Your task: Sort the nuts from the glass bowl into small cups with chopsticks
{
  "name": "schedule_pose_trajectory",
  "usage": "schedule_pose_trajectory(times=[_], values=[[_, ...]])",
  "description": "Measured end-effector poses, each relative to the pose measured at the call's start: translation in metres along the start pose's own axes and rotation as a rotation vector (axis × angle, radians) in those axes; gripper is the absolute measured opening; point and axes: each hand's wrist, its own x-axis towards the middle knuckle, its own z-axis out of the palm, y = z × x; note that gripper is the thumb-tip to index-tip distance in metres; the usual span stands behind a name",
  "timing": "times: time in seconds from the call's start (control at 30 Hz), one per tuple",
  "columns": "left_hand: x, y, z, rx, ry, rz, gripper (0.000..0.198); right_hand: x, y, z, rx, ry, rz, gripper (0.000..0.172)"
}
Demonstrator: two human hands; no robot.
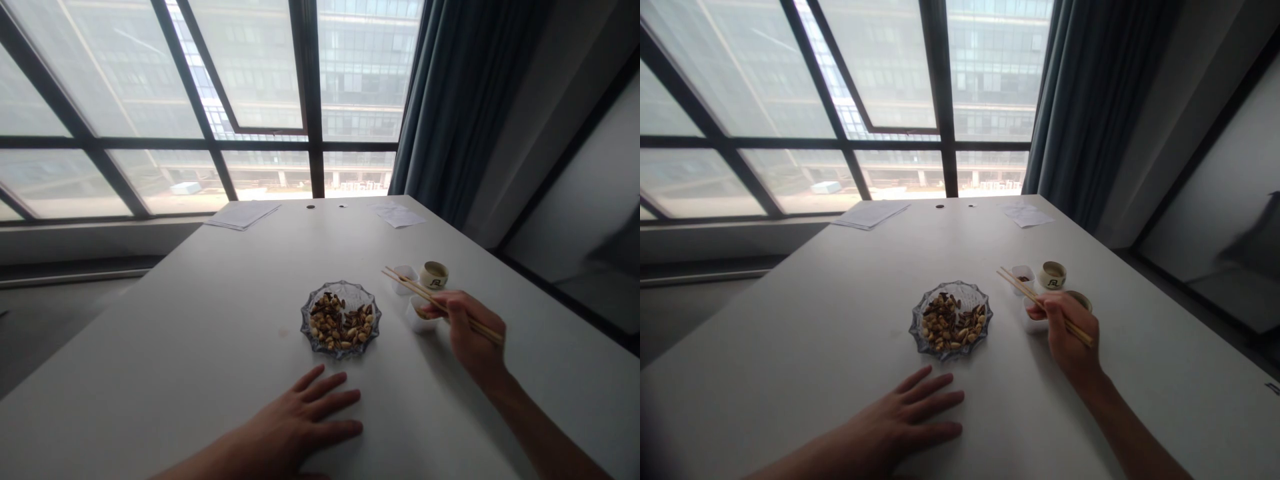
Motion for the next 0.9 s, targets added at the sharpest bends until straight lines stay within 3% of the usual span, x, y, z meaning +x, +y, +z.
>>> schedule_pose_trajectory(times=[0.13, 0.27, 0.53, 0.9], values=[[-0.001, -0.001, 0.002, -0.006, 0.003, -0.002, 0.08, -0.015, -0.01, 0.026, 0.156, -0.186, 0.074, 0.029], [-0.001, -0.001, 0.003, -0.013, 0.028, 0.016, 0.079, -0.023, -0.018, 0.046, 0.142, -0.315, 0.143, 0.028], [-0.001, -0.001, 0.001, -0.024, 0.01, 0.01, 0.079, -0.029, -0.011, 0.056, 0.152, -0.338, 0.2, 0.031], [0.0, 0.0, 0.001, -0.021, 0.004, 0.003, 0.08, -0.029, -0.017, 0.051, 0.024, -0.305, 0.015, 0.028]])
